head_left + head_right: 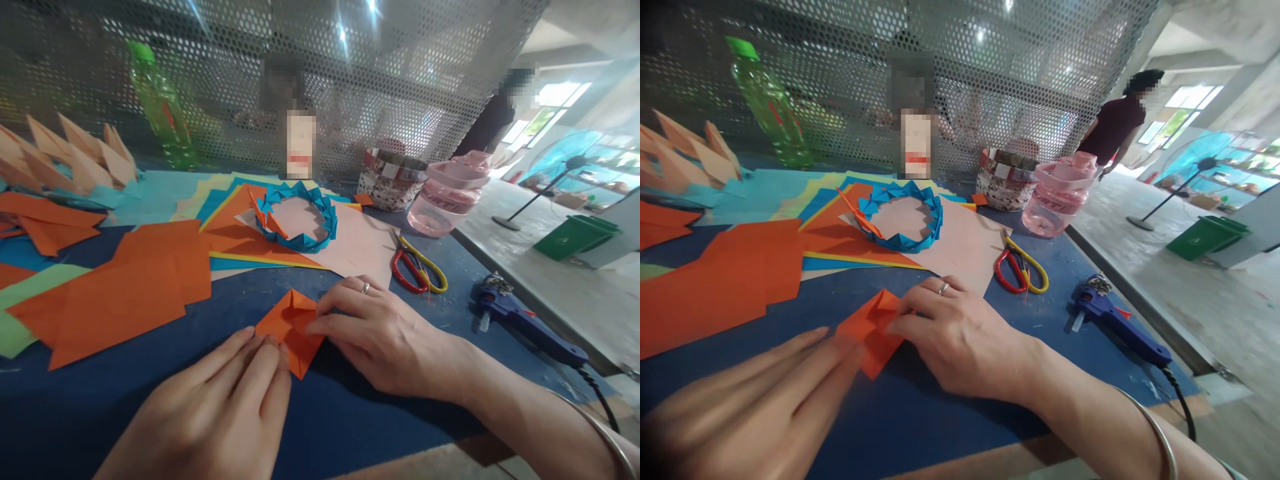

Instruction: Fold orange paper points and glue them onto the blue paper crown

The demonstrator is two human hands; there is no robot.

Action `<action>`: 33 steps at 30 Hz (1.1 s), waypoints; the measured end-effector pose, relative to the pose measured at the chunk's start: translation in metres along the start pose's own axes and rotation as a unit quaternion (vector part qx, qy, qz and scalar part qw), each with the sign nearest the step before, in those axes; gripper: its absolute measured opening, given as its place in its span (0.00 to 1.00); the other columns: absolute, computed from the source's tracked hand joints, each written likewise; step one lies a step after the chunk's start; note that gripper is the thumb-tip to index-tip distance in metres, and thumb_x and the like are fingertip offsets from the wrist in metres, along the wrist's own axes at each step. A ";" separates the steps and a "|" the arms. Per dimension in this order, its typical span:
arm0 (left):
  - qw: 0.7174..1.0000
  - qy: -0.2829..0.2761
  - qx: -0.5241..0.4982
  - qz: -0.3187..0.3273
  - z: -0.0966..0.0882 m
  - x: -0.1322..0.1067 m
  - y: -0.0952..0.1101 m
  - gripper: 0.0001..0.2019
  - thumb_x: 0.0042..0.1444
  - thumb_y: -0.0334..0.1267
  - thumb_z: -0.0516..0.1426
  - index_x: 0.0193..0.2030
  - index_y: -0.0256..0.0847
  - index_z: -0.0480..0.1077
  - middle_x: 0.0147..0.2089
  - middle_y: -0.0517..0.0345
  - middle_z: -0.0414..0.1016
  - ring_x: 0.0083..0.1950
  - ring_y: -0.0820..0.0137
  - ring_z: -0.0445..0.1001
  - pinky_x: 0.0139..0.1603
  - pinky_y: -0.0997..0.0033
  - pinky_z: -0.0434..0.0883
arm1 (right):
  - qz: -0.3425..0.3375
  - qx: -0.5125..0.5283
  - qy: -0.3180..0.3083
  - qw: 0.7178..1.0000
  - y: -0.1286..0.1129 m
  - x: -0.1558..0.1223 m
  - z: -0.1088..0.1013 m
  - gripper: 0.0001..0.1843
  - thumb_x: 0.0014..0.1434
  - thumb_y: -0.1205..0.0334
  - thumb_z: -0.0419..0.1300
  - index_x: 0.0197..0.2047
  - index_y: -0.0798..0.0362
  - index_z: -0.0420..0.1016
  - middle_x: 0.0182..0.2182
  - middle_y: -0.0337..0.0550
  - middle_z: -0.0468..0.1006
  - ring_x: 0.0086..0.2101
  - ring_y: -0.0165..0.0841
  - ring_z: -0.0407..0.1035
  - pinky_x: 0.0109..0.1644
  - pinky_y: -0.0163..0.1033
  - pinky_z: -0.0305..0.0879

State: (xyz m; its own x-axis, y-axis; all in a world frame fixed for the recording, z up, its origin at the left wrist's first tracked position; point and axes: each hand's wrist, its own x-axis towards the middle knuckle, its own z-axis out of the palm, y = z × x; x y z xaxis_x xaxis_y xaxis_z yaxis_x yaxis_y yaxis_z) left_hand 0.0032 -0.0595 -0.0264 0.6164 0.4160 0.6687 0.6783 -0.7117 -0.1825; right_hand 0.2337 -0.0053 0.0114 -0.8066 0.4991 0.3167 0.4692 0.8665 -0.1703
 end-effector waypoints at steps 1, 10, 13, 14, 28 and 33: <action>1.000 -0.001 0.003 0.004 0.000 0.001 0.000 0.16 0.54 0.19 0.48 0.42 0.29 0.75 0.42 0.39 0.81 0.42 0.55 0.80 0.46 0.56 0.77 | 0.000 -0.004 0.007 1.000 0.001 0.000 0.000 0.14 0.67 0.71 0.50 0.49 0.55 0.75 0.44 0.48 0.75 0.42 0.34 0.66 0.51 0.44 0.65; 1.000 0.004 -0.011 -0.012 0.002 -0.002 0.000 0.15 0.57 0.22 0.49 0.44 0.31 0.75 0.44 0.42 0.81 0.45 0.56 0.79 0.50 0.57 0.74 | -0.023 0.006 0.056 0.998 0.002 0.001 0.005 0.15 0.66 0.73 0.51 0.42 0.53 0.78 0.41 0.45 0.77 0.41 0.32 0.66 0.49 0.40 0.66; 1.000 -0.002 -0.021 -0.011 0.001 -0.001 0.002 0.15 0.57 0.22 0.49 0.43 0.34 0.75 0.43 0.48 0.81 0.44 0.60 0.79 0.50 0.62 0.73 | -0.035 0.006 0.050 0.998 -0.004 0.001 0.002 0.13 0.65 0.73 0.52 0.38 0.55 0.78 0.40 0.45 0.77 0.41 0.33 0.66 0.49 0.40 0.66; 1.000 0.000 -0.025 -0.009 0.001 -0.001 0.002 0.14 0.57 0.22 0.50 0.41 0.35 0.75 0.41 0.50 0.81 0.43 0.62 0.79 0.50 0.64 0.73 | -0.037 0.011 0.041 0.998 -0.006 0.001 0.001 0.12 0.65 0.72 0.53 0.37 0.55 0.77 0.40 0.46 0.77 0.40 0.33 0.66 0.49 0.40 0.66; 0.998 -0.013 -0.065 0.000 0.000 -0.001 0.000 0.12 0.59 0.25 0.52 0.38 0.39 0.76 0.41 0.55 0.80 0.42 0.67 0.78 0.52 0.68 0.73 | -0.033 0.194 -0.018 0.980 0.002 0.002 0.002 0.13 0.63 0.75 0.55 0.43 0.55 0.80 0.37 0.43 0.76 0.40 0.29 0.69 0.52 0.38 0.66; 0.995 0.015 -0.095 0.025 0.000 0.000 0.001 0.11 0.57 0.23 0.53 0.34 0.39 0.75 0.37 0.56 0.79 0.39 0.69 0.77 0.52 0.69 0.74 | -0.006 0.225 -0.006 0.974 0.003 0.003 0.002 0.06 0.63 0.69 0.61 0.39 0.58 0.81 0.35 0.44 0.76 0.39 0.28 0.70 0.50 0.36 0.66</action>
State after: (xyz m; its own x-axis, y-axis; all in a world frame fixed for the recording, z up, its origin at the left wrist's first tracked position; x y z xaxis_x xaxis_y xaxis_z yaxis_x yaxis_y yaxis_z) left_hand 0.0038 -0.0604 -0.0264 0.6327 0.3622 0.6845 0.5573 -0.8267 -0.0776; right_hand 0.2324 -0.0012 0.0095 -0.8166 0.4872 0.3095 0.2578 0.7877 -0.5595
